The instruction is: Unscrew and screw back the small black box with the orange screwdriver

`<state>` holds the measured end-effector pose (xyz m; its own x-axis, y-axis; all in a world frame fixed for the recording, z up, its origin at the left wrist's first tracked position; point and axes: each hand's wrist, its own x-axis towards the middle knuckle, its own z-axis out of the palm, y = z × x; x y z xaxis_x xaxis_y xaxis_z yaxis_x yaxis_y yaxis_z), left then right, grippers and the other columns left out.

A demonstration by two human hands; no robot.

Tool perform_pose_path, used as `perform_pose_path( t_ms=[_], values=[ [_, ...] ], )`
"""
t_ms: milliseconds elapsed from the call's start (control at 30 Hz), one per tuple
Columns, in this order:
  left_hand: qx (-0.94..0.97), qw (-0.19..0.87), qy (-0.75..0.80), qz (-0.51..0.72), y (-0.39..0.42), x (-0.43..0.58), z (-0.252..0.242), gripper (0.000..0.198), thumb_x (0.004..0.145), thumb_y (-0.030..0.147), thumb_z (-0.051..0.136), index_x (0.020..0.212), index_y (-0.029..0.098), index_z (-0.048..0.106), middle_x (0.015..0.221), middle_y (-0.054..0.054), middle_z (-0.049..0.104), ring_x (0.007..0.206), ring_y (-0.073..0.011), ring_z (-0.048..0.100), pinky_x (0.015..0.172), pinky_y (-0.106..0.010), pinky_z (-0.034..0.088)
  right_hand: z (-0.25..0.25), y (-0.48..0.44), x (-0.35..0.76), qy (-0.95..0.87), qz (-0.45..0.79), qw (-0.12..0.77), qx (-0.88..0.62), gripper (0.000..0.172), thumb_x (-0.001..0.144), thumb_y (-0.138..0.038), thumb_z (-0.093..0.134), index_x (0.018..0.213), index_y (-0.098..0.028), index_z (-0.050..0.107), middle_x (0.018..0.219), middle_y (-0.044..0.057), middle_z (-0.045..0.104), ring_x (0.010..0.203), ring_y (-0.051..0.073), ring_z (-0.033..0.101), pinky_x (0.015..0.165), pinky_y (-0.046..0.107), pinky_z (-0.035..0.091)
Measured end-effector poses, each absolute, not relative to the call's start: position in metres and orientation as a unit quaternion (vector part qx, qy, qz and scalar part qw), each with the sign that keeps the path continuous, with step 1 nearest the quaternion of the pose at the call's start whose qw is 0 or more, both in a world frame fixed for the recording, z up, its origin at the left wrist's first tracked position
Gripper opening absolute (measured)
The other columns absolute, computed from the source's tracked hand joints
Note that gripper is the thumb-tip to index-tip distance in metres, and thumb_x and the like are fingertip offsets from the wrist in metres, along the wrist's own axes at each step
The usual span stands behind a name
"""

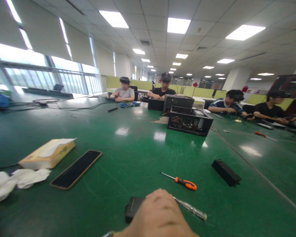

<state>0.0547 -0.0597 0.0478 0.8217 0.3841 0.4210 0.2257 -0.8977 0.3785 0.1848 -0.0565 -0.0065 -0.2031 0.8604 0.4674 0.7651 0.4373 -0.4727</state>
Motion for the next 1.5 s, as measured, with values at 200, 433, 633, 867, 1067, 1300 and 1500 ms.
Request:
perform_pose_path(
  t_ms=[200, 433, 633, 867, 1067, 1300, 1500],
  values=[
    [0.875, 0.229, 0.292, 0.312, -0.014, -0.034, 0.01, 0.067, 0.072, 0.051, 0.081, 0.129, 0.022, 0.058, 0.119, -0.01, 0.062, 0.105, -0.0316, 0.057, 0.093, -0.046, 0.047, 0.0, -0.054, 0.187, -0.79, 0.222, 0.323, -0.471, 0.039, 0.072, -0.036, 0.071, 0.106, -0.018, 0.068, 0.099, 0.009, 0.071, 0.092, 0.025, 0.065, 0.084, 0.038, 0.052],
    [0.865, 0.269, 0.32, 0.276, -0.01, -0.035, 0.003, 0.056, 0.068, 0.049, 0.084, 0.113, 0.021, 0.067, 0.109, -0.009, 0.065, 0.1, -0.0292, 0.058, 0.091, -0.042, 0.047, -0.006, -0.053, 0.191, -0.792, 0.23, 0.314, -0.47, 0.04, 0.071, -0.03, 0.069, 0.109, -0.019, 0.064, 0.104, 0.009, 0.068, 0.099, 0.028, 0.061, 0.093, 0.044, 0.045],
    [0.867, 0.274, 0.309, 0.281, -0.011, -0.031, 0.009, 0.041, 0.069, 0.037, 0.085, 0.102, 0.02, 0.071, 0.097, -0.006, 0.068, 0.091, -0.0265, 0.059, 0.083, -0.037, 0.047, -0.012, -0.053, 0.191, -0.795, 0.215, 0.319, -0.469, 0.04, 0.072, -0.032, 0.068, 0.11, -0.02, 0.063, 0.104, 0.009, 0.068, 0.098, 0.028, 0.061, 0.092, 0.044, 0.045],
    [0.855, 0.292, 0.308, 0.298, -0.012, -0.033, 0.007, 0.042, 0.067, 0.034, 0.086, 0.103, 0.019, 0.07, 0.096, -0.006, 0.068, 0.09, -0.0259, 0.059, 0.082, -0.036, 0.046, -0.004, -0.051, 0.208, -0.795, 0.169, 0.345, -0.469, 0.03, 0.082, -0.036, 0.063, 0.108, -0.021, 0.063, 0.1, 0.008, 0.068, 0.095, 0.026, 0.062, 0.088, 0.042, 0.048],
    [0.849, 0.305, 0.313, 0.296, -0.012, -0.031, 0.009, 0.037, 0.069, 0.027, 0.082, 0.102, 0.019, 0.068, 0.096, -0.005, 0.066, 0.089, -0.0244, 0.058, 0.082, -0.035, 0.046, 0.012, -0.046, 0.266, -0.783, 0.08, 0.271, -0.554, 0.014, 0.088, -0.036, 0.059, 0.088, -0.022, 0.064, 0.087, 0.006, 0.068, 0.086, 0.025, 0.062, 0.083, 0.04, 0.048],
    [0.845, 0.324, 0.312, 0.291, -0.014, -0.032, 0.008, 0.036, 0.071, 0.024, 0.08, 0.103, 0.02, 0.066, 0.097, -0.003, 0.065, 0.09, -0.0226, 0.057, 0.082, -0.032, 0.044, 0.009, -0.046, 0.288, -0.744, 0.16, 0.112, -0.639, 0.017, 0.073, -0.027, 0.068, 0.089, -0.023, 0.063, 0.092, 0.002, 0.068, 0.081, 0.021, 0.061, 0.072, 0.029, 0.045],
    [0.846, 0.327, 0.31, 0.286, -0.012, -0.032, 0.006, 0.035, 0.071, 0.027, 0.079, 0.103, 0.021, 0.065, 0.097, -0.003, 0.065, 0.09, -0.0229, 0.057, 0.081, -0.031, 0.044, 0.005, -0.045, 0.281, -0.745, 0.152, 0.112, -0.64, 0.004, 0.08, -0.023, 0.058, 0.08, -0.022, 0.062, 0.079, 0.001, 0.067, 0.072, 0.018, 0.06, 0.065, 0.027, 0.041]
  ],
)
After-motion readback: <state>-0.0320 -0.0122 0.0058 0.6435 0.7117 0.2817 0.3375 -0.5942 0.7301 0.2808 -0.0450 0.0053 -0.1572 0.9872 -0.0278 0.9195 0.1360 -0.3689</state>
